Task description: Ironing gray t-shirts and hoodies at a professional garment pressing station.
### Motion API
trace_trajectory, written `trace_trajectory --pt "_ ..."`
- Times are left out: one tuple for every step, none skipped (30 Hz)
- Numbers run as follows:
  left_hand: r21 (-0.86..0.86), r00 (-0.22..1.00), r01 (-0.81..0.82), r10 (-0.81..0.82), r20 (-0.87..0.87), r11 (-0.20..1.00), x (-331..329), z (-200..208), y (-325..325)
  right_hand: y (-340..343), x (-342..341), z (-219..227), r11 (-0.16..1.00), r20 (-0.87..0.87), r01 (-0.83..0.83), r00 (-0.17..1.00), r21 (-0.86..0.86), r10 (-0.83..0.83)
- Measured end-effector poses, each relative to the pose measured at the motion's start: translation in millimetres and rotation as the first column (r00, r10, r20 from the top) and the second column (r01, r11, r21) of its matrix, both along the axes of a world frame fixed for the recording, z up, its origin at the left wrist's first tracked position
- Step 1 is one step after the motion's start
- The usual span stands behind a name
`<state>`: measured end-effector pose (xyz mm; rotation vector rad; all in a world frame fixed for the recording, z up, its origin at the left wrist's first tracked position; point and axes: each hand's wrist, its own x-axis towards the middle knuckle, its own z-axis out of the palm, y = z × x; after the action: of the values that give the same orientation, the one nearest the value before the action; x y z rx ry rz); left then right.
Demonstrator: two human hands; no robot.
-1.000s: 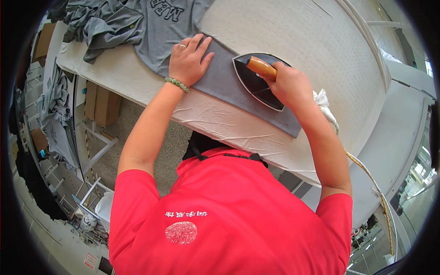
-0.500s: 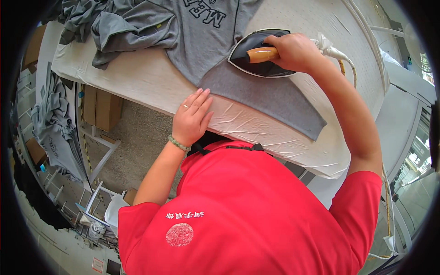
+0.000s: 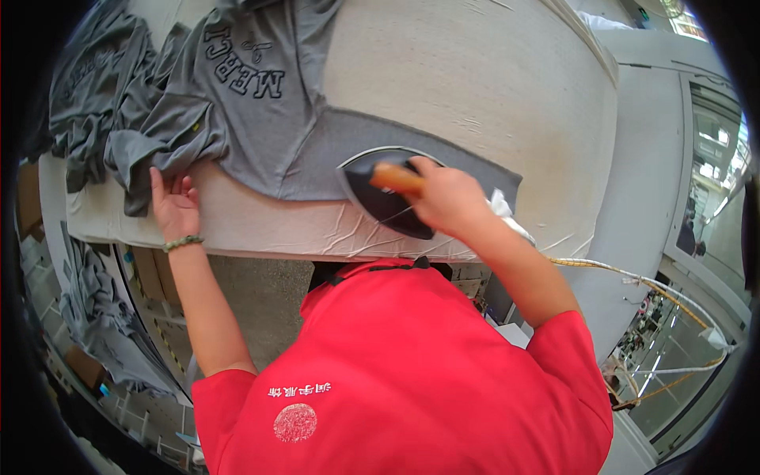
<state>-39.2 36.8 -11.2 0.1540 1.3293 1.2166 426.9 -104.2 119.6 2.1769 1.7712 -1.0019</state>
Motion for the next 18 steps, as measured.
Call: trace_trajectory --pt "0.041 0.992 0.070 -0.074 0.106 0.997 -7.4 -2.2 8.1 -16.9 33.5 -1.6 0.986 0.013 0.143 0.989 0.084 -0.145" --pt "0.054 0.985 0.105 -0.111 0.134 0.993 -12.3 -5.5 16.1 -33.9 72.2 -4.9 0.959 0.057 0.266 0.961 0.094 -0.272" --pt "0.049 0.987 0.098 -0.103 0.124 0.994 -16.0 -7.7 23.8 -51.0 112.0 -11.0 0.926 0.033 0.344 0.935 0.156 -0.353" --pt "0.053 0.989 0.079 -0.085 0.121 0.995 -17.3 -9.5 31.3 -69.0 150.8 -19.3 0.895 0.089 0.413 0.898 0.171 -0.431" --pt "0.058 0.995 0.083 -0.086 0.053 0.995 -16.0 -10.2 38.3 -87.6 189.2 -27.6 0.864 0.123 0.467 0.862 0.190 -0.492" --pt "0.041 0.998 0.029 -0.027 -0.055 0.999 -12.3 -8.7 44.6 -106.9 224.4 -36.4 0.847 0.176 0.481 0.835 0.229 -0.522" --pt "0.021 0.984 -0.034 0.037 -0.172 0.999 -5.3 -5.5 50.9 -120.9 259.0 -42.9 0.831 0.220 0.488 0.809 0.268 -0.546" --pt "0.076 0.974 -0.048 0.063 -0.216 0.996 3.4 1.6 54.6 -133.7 290.9 -44.6 0.845 0.248 0.451 0.817 0.288 -0.521" --pt "0.102 0.946 -0.087 0.115 -0.304 0.991 15.1 11.2 58.1 -141.6 313.7 -46.7 0.855 0.273 0.411 0.824 0.316 -0.497" --pt "0.206 0.921 -0.077 0.149 -0.361 0.976 29.1 23.9 58.8 -143.7 332.7 -42.3 0.858 0.234 0.400 0.845 0.323 -0.481" --pt "0.292 0.907 -0.062 0.177 -0.383 0.954 44.6 38.9 59.2 -142.3 340.6 -38.5 0.859 0.223 0.435 0.839 0.271 -0.496" --pt "0.372 0.894 -0.064 0.219 -0.392 0.926 63.3 54.4 59.1 -139.9 338.7 -34.9 0.850 0.343 0.435 0.782 0.296 -0.520" --pt "0.439 0.880 -0.074 0.265 -0.393 0.896 82.1 71.4 58.3 -137.0 329.7 -29.2 0.829 0.488 0.494 0.673 0.262 -0.555" --pt "0.538 0.863 -0.035 0.297 -0.408 0.842 99.9 88.0 53.2 -133.1 308.5 -29.9 0.853 0.529 0.187 0.714 0.487 -0.459" --pt "0.603 0.841 -0.031 0.347 -0.415 0.797 116.7 104.1 46.5 -129.0 283.7 -30.1 0.760 0.590 -0.104 0.700 0.641 -0.402" --pt "0.621 0.825 -0.050 0.383 -0.416 0.782 130.0 120.1 37.6 -129.6 250.5 -36.3 0.704 0.452 -0.179 0.864 0.687 -0.221" --pt "0.680 0.818 -0.018 0.402 -0.412 0.733 140.7 134.9 26.7 -136.7 214.3 -45.7 0.693 0.306 -0.194 0.951 0.695 -0.040" --pt "0.669 0.795 -0.042 0.430 -0.428 0.743 148.3 149.7 15.6 -146.9 177.4 -57.2 0.687 0.216 -0.247 0.967 0.684 0.132"
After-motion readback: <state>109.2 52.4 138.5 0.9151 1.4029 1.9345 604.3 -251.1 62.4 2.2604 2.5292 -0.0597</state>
